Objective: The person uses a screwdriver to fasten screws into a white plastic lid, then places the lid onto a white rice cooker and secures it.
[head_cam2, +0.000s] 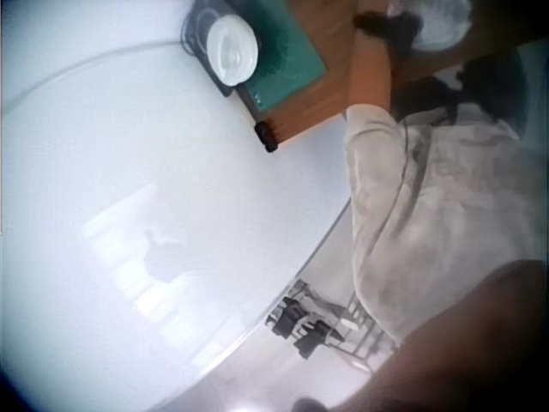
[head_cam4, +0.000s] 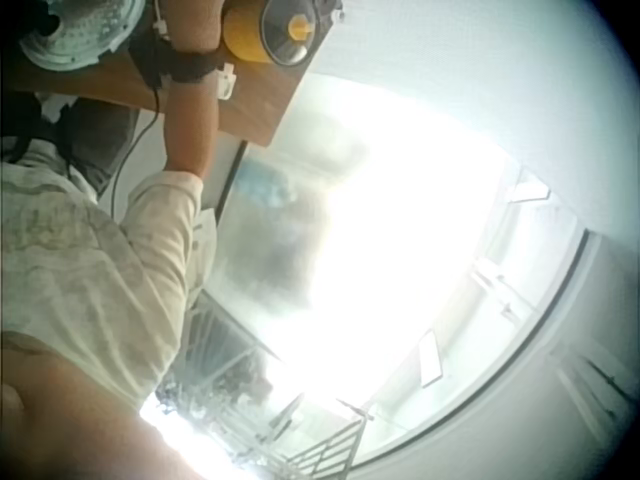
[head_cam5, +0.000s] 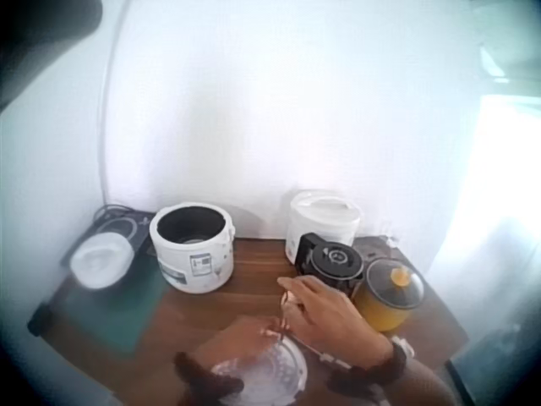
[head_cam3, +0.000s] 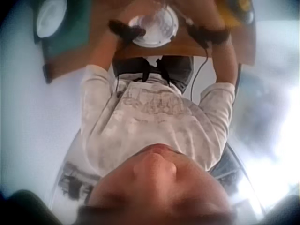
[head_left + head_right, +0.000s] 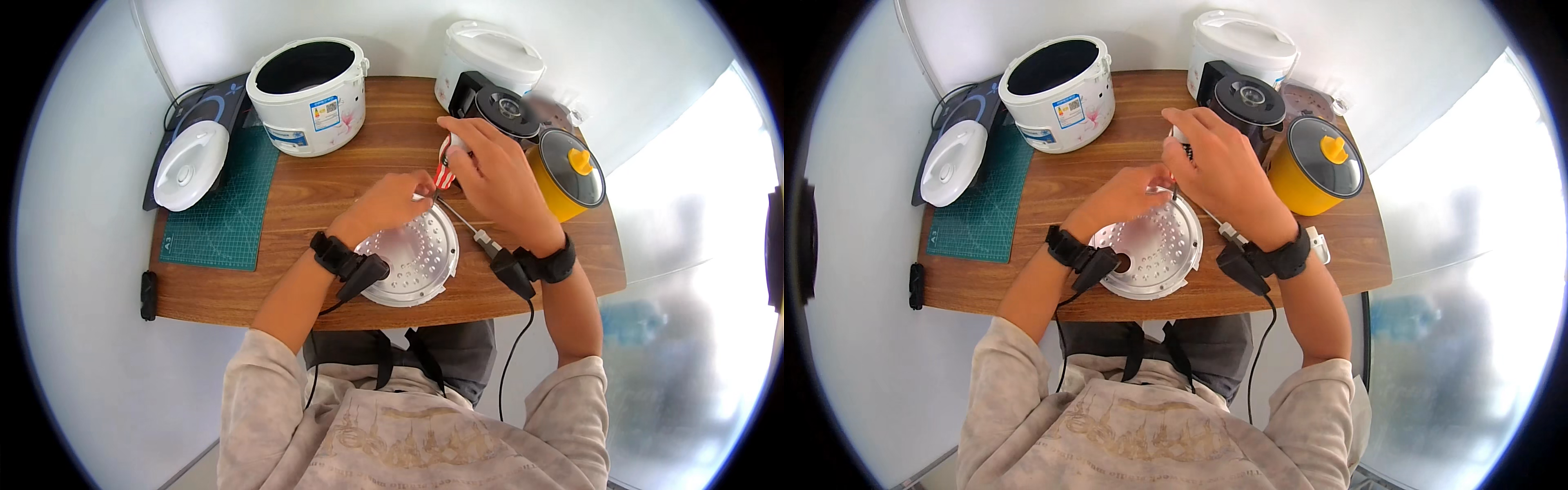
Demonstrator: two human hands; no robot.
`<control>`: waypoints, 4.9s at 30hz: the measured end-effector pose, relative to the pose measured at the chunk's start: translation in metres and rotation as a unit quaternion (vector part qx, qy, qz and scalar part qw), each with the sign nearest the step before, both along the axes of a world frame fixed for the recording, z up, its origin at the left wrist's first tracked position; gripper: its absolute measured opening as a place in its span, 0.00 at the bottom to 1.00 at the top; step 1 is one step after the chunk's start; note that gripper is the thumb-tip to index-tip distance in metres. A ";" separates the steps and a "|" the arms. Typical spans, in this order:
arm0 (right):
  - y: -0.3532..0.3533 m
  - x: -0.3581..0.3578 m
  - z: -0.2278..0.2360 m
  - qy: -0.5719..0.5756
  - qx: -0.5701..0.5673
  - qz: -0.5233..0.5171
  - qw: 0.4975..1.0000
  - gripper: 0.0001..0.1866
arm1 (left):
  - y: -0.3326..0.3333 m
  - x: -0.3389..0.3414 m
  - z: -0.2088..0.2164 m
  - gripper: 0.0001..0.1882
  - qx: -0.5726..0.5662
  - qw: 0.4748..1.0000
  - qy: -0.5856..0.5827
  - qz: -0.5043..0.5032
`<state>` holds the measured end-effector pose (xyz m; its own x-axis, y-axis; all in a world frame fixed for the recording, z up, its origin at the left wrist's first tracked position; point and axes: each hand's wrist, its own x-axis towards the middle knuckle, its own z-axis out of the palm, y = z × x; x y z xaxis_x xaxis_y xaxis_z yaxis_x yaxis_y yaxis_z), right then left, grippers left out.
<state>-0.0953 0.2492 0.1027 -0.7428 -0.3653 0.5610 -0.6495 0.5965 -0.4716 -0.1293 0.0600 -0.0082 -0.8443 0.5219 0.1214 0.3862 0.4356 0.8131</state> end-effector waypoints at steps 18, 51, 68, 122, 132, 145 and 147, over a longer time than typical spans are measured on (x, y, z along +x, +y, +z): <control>0.002 -0.015 -0.009 0.045 0.133 -0.098 0.985 0.17 | 0.001 0.006 -0.040 0.30 -0.095 0.991 0.098 -0.010; 0.011 -0.013 0.027 0.000 0.204 -0.052 0.978 0.17 | 0.003 0.013 -0.037 0.28 -0.145 0.985 0.093 -0.012; 0.011 -0.004 0.021 -0.058 0.064 0.036 0.996 0.16 | 0.002 0.015 -0.037 0.28 -0.151 0.983 0.101 -0.008; 0.008 -0.014 0.015 0.035 0.308 -0.196 0.930 0.19 | 0.001 0.019 -0.038 0.30 -0.154 0.983 0.099 0.003; 0.009 -0.007 0.005 -0.021 0.086 0.091 0.992 0.14 | 0.002 0.021 -0.035 0.30 -0.161 0.982 0.101 0.004; -0.008 -0.010 0.010 0.089 0.277 -0.122 0.949 0.26 | 0.000 0.023 -0.040 0.27 -0.148 0.980 0.128 0.017; -0.010 -0.013 0.009 0.093 0.268 -0.135 0.949 0.26 | 0.001 0.021 -0.039 0.27 -0.158 0.981 0.116 0.008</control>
<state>-0.1080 0.2387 0.1115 -0.7566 -0.4452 0.4790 -0.4810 0.8751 0.0536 -0.1080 0.0612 -0.0467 -0.8210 0.5520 0.1459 0.5365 0.6585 0.5278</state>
